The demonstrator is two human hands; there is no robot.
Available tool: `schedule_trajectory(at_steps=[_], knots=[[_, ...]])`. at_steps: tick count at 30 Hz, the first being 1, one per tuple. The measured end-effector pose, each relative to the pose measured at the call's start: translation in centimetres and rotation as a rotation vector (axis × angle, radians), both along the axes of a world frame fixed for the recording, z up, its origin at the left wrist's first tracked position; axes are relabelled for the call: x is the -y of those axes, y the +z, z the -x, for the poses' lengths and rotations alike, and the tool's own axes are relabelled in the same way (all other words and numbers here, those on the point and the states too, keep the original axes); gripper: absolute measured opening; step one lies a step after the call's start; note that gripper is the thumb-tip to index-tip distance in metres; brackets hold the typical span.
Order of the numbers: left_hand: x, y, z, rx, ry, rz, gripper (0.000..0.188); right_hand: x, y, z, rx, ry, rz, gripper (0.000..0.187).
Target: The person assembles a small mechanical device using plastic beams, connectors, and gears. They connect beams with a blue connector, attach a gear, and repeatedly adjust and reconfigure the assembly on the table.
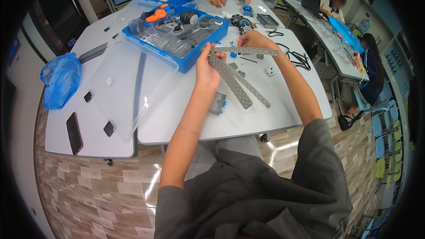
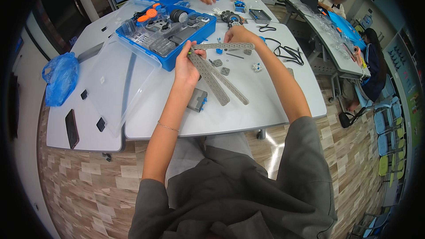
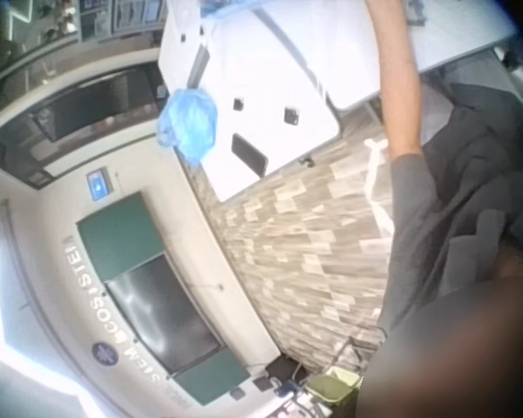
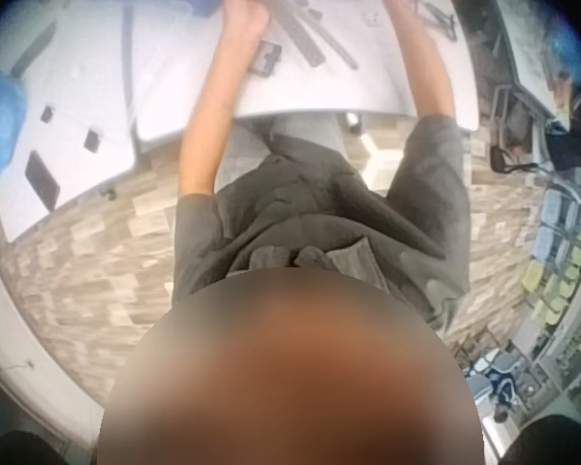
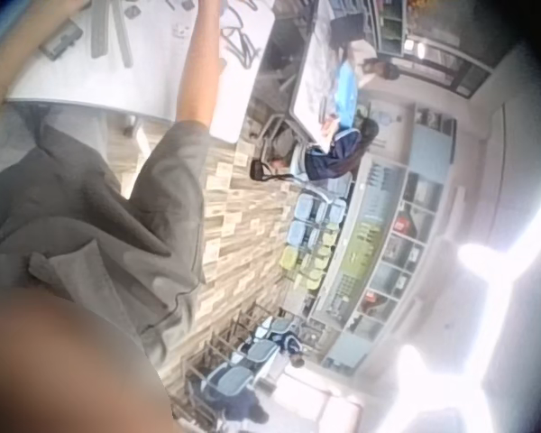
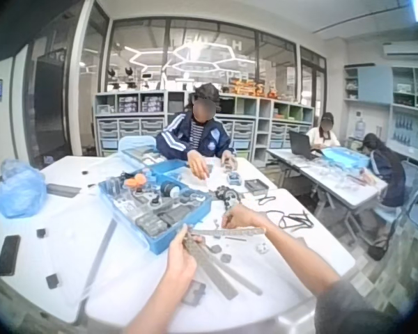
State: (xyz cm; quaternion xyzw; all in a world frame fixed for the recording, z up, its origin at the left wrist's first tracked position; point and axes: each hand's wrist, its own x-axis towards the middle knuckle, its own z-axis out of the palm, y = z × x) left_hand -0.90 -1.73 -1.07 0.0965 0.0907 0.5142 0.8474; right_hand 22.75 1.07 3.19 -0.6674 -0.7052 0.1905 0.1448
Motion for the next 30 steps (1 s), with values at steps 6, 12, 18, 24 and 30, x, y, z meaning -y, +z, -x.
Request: schedule_trajectory(at_steps=[6,12,18,24,30], knots=[[-0.2,-0.1,0.0,-0.004,0.010,0.042,0.021,0.9,-1.8,0.6,-0.041,0.007,-0.140,0.014],[0.1,0.1,0.0,-0.039,0.016,0.052,0.021,4.1,-1.0,0.1,-0.656,-0.114,-0.264,0.021],[0.2,0.0,-0.1,-0.073,0.021,0.030,0.021,9.2,0.4,-2.0,-1.007,-0.162,-0.314,0.028],[0.2,0.0,0.0,-0.133,0.002,-0.076,0.023,10.3,-0.4,-1.3,-0.774,-0.265,-0.330,0.032],[1.0,0.8,-0.2,-0.299,0.140,-0.257,0.021,12.7,2.1,1.1,-0.981,0.026,-0.002,0.038]])
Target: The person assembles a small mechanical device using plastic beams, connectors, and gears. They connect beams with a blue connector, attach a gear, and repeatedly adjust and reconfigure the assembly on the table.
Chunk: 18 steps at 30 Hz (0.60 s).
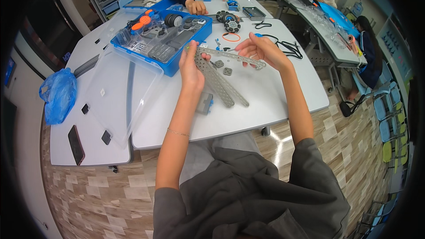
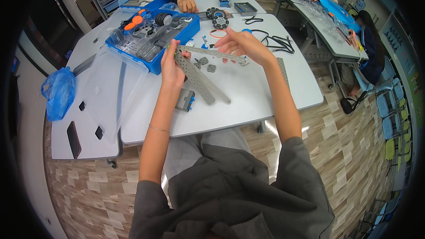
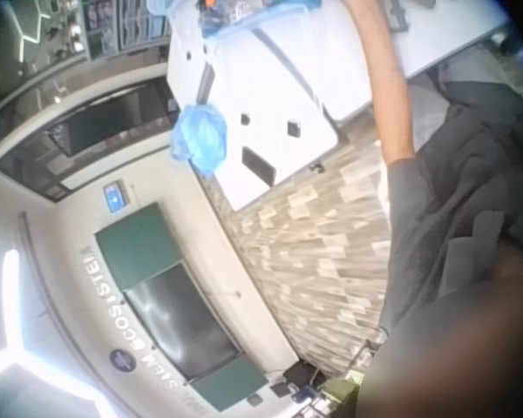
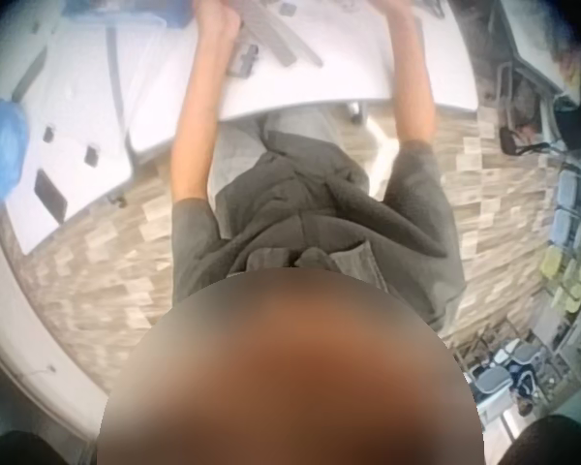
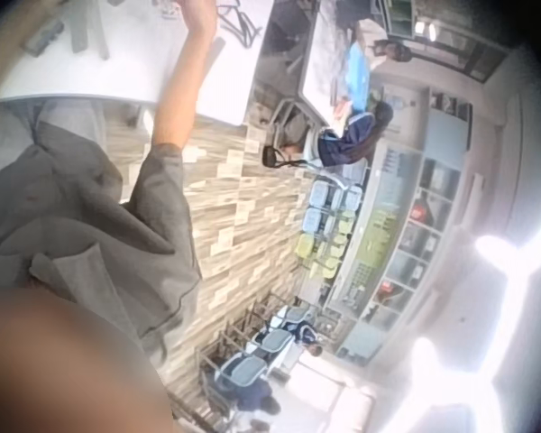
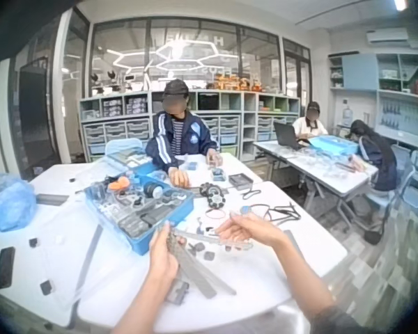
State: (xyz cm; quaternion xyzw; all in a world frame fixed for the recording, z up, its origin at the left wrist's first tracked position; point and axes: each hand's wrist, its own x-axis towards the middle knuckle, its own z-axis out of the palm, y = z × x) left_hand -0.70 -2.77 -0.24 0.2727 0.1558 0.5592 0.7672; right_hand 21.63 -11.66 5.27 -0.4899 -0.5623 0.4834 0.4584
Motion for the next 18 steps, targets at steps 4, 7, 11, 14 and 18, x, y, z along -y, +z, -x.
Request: schedule_trajectory(at_steps=[4,7,11,14,18], knots=[[0.7,0.6,-0.2,-0.109,0.004,-0.128,0.024,1.8,1.0,2.2,0.276,0.114,0.048,0.036],[1.3,1.1,-0.3,-0.225,-0.091,-0.258,0.036,2.2,1.5,4.0,0.485,0.015,0.011,0.034],[2.1,1.7,-0.6,-0.162,-0.219,-0.309,0.049,2.7,2.3,6.1,0.527,-0.035,-0.010,0.030],[2.2,2.1,-0.5,-0.141,-0.221,-0.335,0.049,3.2,2.6,7.5,0.597,-0.112,-0.117,0.030],[2.7,2.7,-0.3,-0.292,-0.115,-0.400,0.043,4.4,2.5,9.5,0.856,-0.340,-0.344,0.023]])
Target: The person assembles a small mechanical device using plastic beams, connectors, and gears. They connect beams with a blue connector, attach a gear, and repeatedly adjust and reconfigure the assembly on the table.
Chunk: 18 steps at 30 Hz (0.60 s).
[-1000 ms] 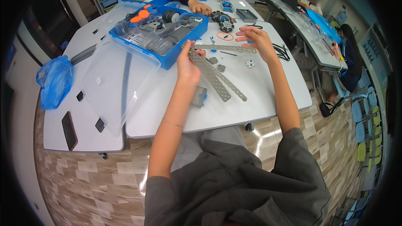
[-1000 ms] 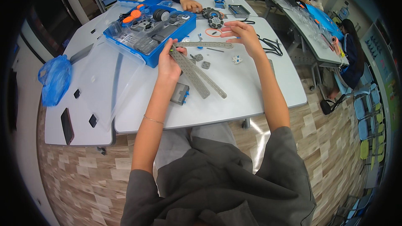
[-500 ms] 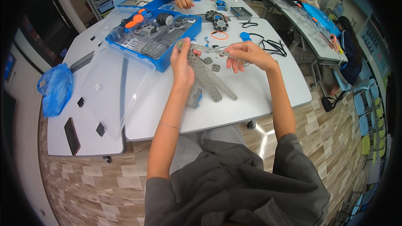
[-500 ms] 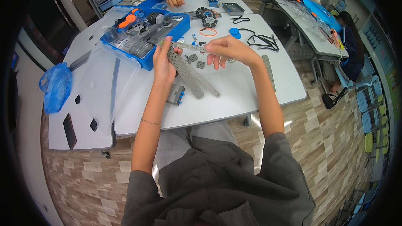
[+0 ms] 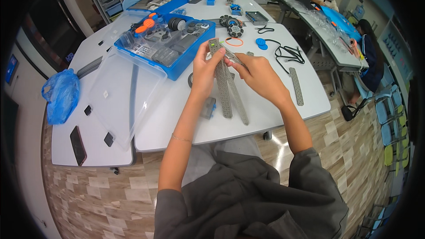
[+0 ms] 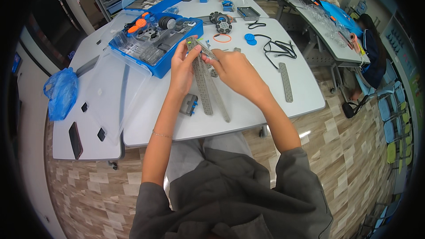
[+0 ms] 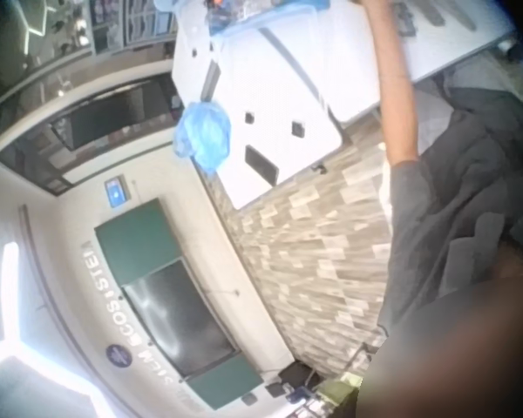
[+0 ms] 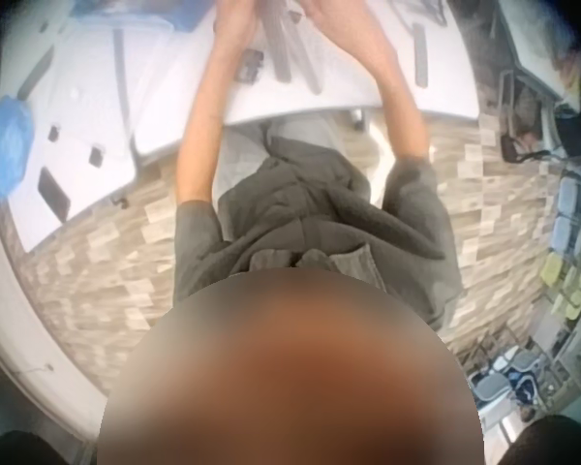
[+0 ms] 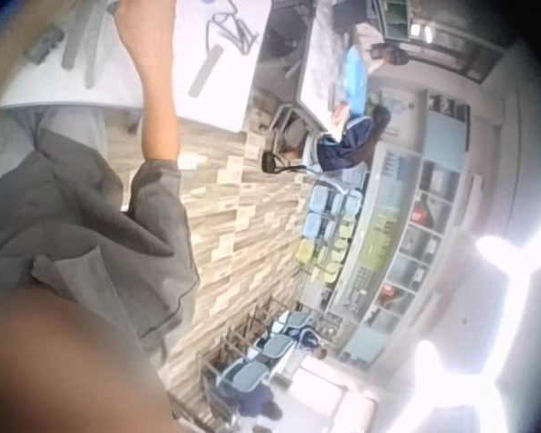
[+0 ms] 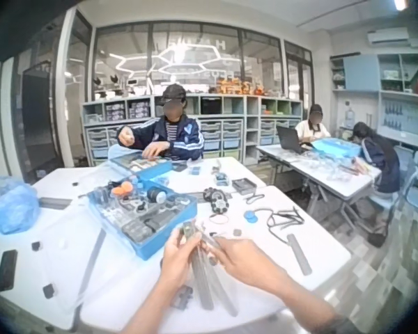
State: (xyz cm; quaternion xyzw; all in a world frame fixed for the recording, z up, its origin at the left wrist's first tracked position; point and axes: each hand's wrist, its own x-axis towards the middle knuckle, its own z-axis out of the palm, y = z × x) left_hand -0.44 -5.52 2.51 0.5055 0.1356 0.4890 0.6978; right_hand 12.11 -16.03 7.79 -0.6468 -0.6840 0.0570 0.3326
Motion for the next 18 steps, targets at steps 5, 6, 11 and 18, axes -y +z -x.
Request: schedule_trajectory(at_steps=[5,6,11,18], knots=[[1.1,1.1,0.4,0.065,0.040,-0.140,0.035,2.4,0.7,1.2,0.121,-0.048,-0.203,0.017],[1.3,1.3,0.5,0.090,0.019,-0.168,0.034,2.7,0.9,1.4,0.127,-0.051,-0.244,0.020],[2.1,1.7,0.4,0.193,-0.009,-0.081,0.032,2.6,0.8,2.6,0.205,-0.078,-0.292,0.034],[1.2,0.6,0.4,0.209,-0.008,-0.068,0.035,1.5,1.4,2.2,-0.174,-0.007,-0.045,0.026]])
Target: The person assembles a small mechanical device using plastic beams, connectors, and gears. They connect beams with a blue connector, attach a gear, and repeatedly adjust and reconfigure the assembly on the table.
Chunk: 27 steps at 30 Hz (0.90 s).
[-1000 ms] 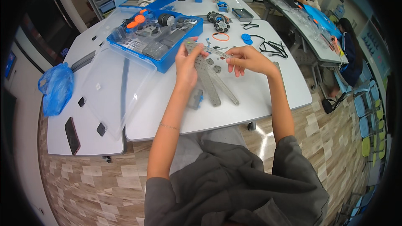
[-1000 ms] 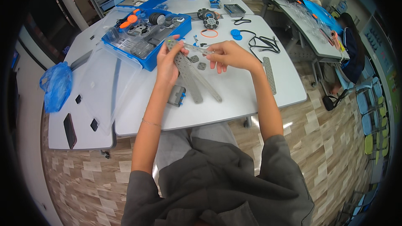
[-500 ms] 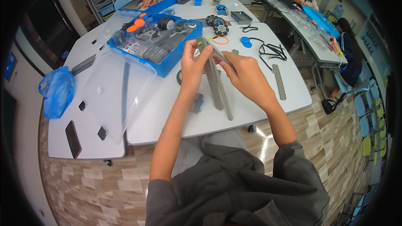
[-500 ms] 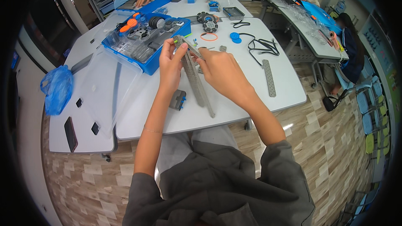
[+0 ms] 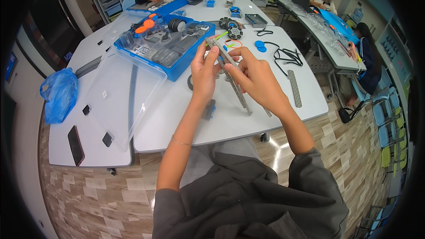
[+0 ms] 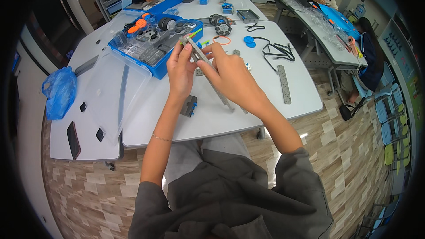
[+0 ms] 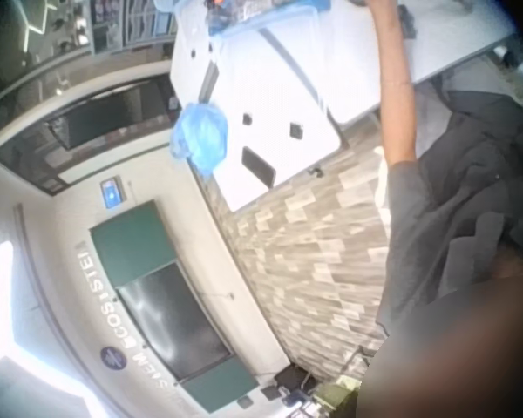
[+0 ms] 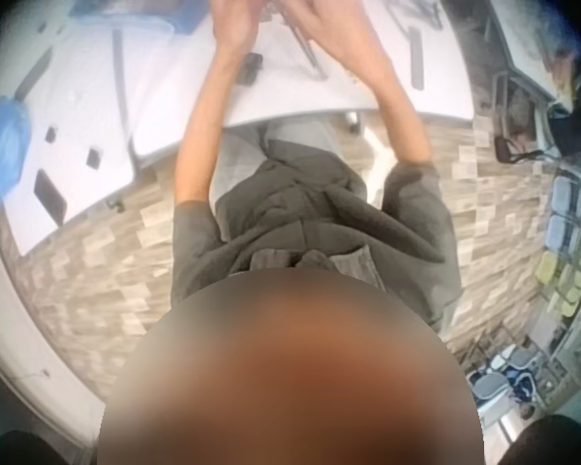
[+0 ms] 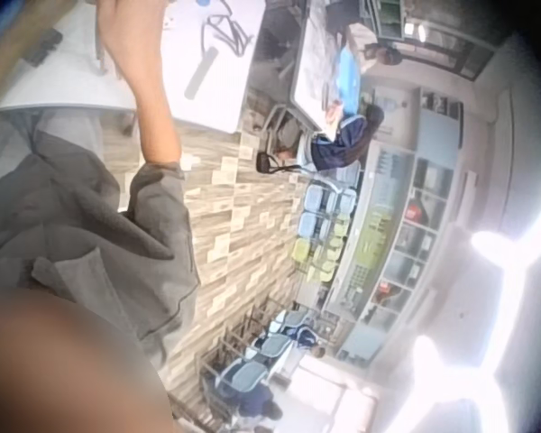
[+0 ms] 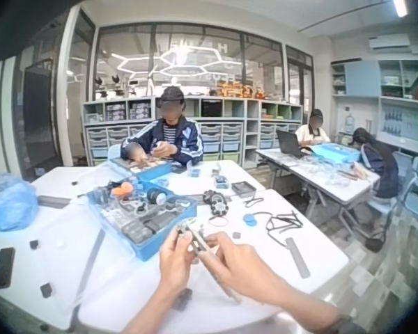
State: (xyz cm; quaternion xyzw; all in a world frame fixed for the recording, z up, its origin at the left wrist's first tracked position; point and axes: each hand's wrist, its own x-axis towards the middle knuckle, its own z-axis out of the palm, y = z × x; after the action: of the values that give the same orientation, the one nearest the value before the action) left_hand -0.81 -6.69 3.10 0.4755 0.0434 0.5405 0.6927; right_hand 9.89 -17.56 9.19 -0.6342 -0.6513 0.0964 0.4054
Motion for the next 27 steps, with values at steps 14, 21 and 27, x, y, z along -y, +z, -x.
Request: schedule_trajectory(at_steps=[14,21,27], knots=[[0.5,-0.3,-0.6,-0.189,0.149,-0.111,0.031,-2.1,-2.4,-4.2,0.005,-0.199,-0.176,0.028],[-0.6,-0.5,-0.6,0.016,-0.057,0.219,0.033,-4.0,-3.0,-10.6,-0.899,0.125,0.167,0.037],[-1.3,-1.5,-0.5,0.079,-0.106,0.316,0.032,-6.7,-6.6,-15.6,-0.640,-0.064,0.345,0.040]])
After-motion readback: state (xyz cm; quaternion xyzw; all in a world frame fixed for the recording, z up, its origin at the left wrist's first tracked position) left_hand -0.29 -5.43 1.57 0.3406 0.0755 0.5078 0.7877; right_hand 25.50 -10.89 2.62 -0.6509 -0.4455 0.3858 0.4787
